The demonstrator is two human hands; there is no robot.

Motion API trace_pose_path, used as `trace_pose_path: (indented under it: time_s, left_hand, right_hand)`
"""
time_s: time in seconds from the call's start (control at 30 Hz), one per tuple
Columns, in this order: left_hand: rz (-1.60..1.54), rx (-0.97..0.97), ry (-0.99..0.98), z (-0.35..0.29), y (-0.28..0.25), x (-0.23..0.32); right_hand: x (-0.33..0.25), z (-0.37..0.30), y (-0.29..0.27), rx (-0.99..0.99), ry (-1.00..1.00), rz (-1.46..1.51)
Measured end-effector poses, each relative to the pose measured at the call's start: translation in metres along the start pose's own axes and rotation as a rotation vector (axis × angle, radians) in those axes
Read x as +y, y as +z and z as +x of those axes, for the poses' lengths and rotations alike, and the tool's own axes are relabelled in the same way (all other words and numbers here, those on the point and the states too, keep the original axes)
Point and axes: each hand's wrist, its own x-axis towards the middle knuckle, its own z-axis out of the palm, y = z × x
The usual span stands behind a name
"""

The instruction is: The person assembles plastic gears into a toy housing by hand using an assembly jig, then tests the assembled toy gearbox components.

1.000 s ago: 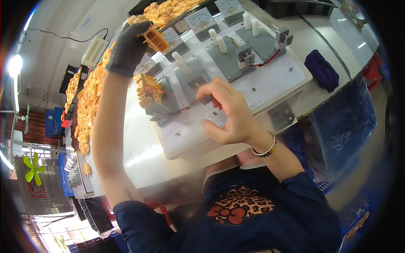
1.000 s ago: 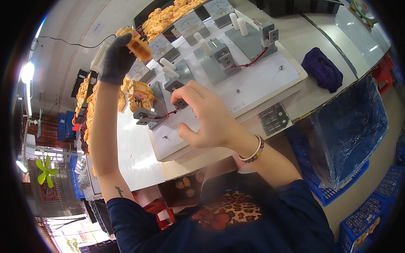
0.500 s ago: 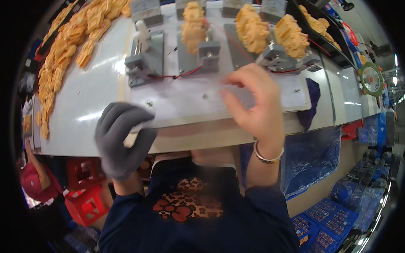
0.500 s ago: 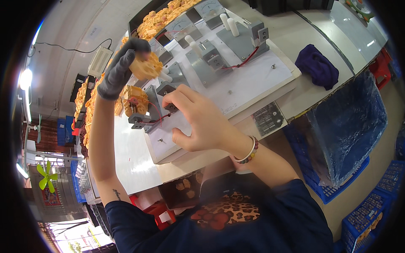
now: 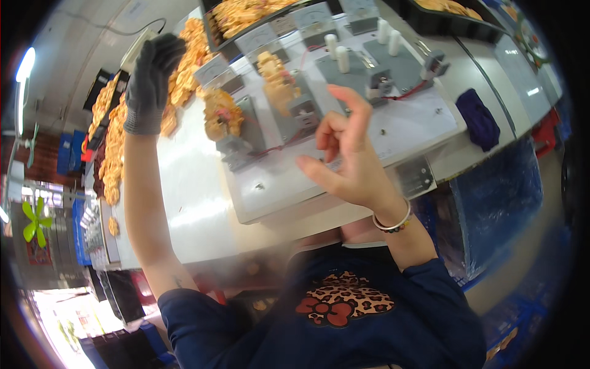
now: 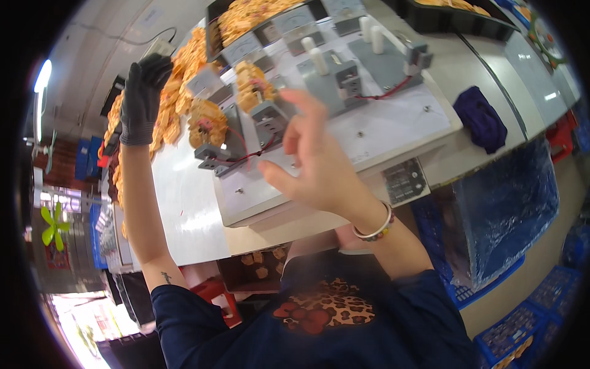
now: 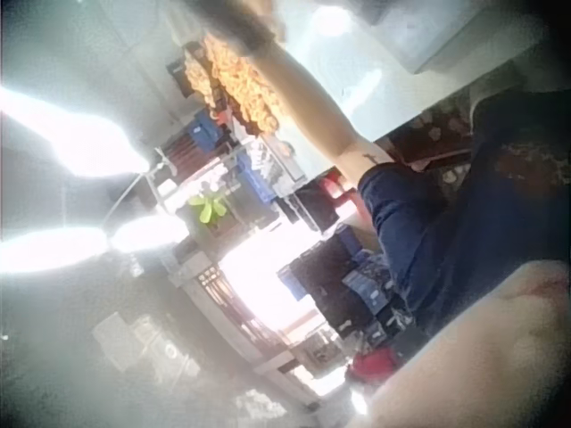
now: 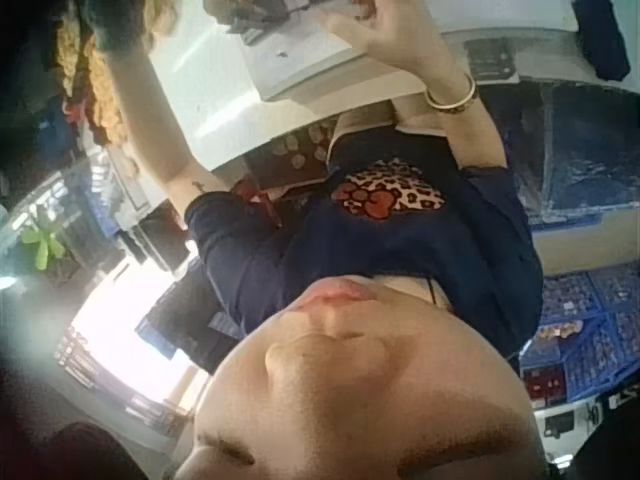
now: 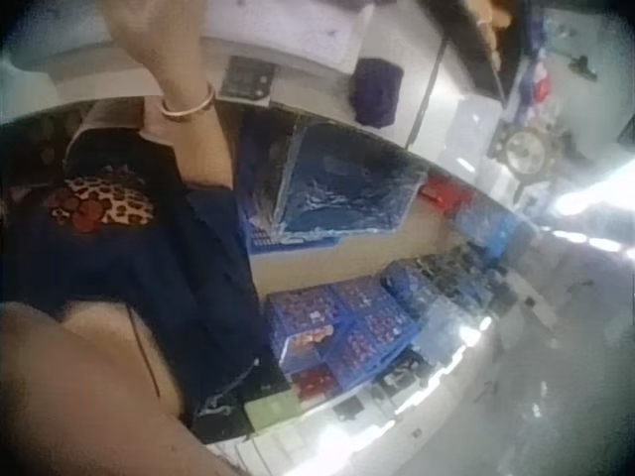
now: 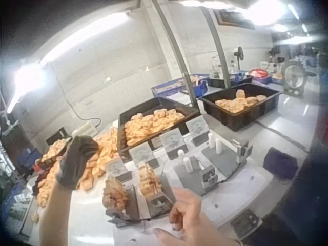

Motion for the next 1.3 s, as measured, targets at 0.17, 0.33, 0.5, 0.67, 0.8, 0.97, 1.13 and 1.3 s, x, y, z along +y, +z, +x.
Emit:
trace_pose_path:
  time_s: [0.17,0.33,0.5,0.67,0.8,0.97,1.13,1.3]
  left_hand:
    - [0.378,0.787,-0.153,-0.066,-0.151,-0.055]
    - [1.294,1.015,-0.787,-0.199,-0.287,-0.094]
    - [1.601,1.017,-1.108,-0.26,-0.301,-0.125]
    - [1.413,0.98,-1.212,-0.276,-0.29,-0.125]
    - [1.537,0.828,-1.027,-0.278,-0.299,-0.109]
    - [1.062,0.845,-0.805,-0.24,-0.264,-0.105]
    - [-0.366,0.511,-0.273,-0.188,-0.156,-0.065]
    - [-0.852,0.437,-0.119,-0.128,0.011,0.013]
  right_hand:
    - [0.005,-0.004,0.001,0.031,-0.073,-0.075]
    - [0.014,-0.001,0.013,0.087,-0.195,-0.092]
    - [0.011,-0.005,0.006,0.132,-0.178,-0.171]
    - [0.006,-0.004,0.005,0.042,-0.126,-0.22]
    - [0.012,-0.006,0.005,0.064,-0.211,-0.212]
    - [0.0,-0.006,-0.038,0.39,-0.509,-0.512]
    - [-0.008,0.01,-0.065,0.372,-0.213,-0.521]
    - [0.0,0.013,-0.074,0.303,-0.105,-0.357]
